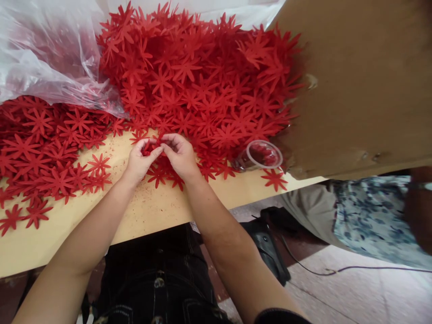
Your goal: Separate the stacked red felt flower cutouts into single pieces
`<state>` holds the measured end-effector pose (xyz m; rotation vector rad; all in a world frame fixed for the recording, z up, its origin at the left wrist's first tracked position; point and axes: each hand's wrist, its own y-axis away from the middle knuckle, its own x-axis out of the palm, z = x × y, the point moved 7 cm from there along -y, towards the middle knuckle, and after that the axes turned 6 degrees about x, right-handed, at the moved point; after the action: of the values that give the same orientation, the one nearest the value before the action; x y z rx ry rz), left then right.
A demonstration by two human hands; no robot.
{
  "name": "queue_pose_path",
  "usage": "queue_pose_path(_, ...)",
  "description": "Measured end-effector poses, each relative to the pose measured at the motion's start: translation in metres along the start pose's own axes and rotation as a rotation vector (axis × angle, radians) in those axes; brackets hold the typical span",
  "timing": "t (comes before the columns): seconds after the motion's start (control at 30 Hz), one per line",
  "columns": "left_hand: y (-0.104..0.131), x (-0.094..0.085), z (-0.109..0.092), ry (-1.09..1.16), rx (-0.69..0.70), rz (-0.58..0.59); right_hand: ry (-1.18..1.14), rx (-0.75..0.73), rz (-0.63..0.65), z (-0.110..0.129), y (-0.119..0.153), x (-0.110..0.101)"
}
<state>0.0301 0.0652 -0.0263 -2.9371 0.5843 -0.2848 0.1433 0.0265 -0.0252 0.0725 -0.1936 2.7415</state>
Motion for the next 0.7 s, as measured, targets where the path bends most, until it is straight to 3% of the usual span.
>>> queue_pose_path(0.2,-0.002,-0.011,0.003,-0.036,0.024,-0.148,-0.023,0.038,0.036,-0.003,0.001,0.005)
queue_pose_path(0.4,-0.003,-0.01,0.005,-0.008,0.003,-0.126,-0.01,0.065,0.044,0.001,0.002,0.003)
queue_pose_path(0.57,0.0,-0.009,0.005,0.054,-0.053,-0.15,-0.128,0.133,-0.019,-0.002,0.002,-0.003)
queue_pose_path(0.7,-0.002,-0.014,0.006,0.05,-0.078,-0.204,-0.126,0.119,-0.16,-0.012,-0.003,-0.024)
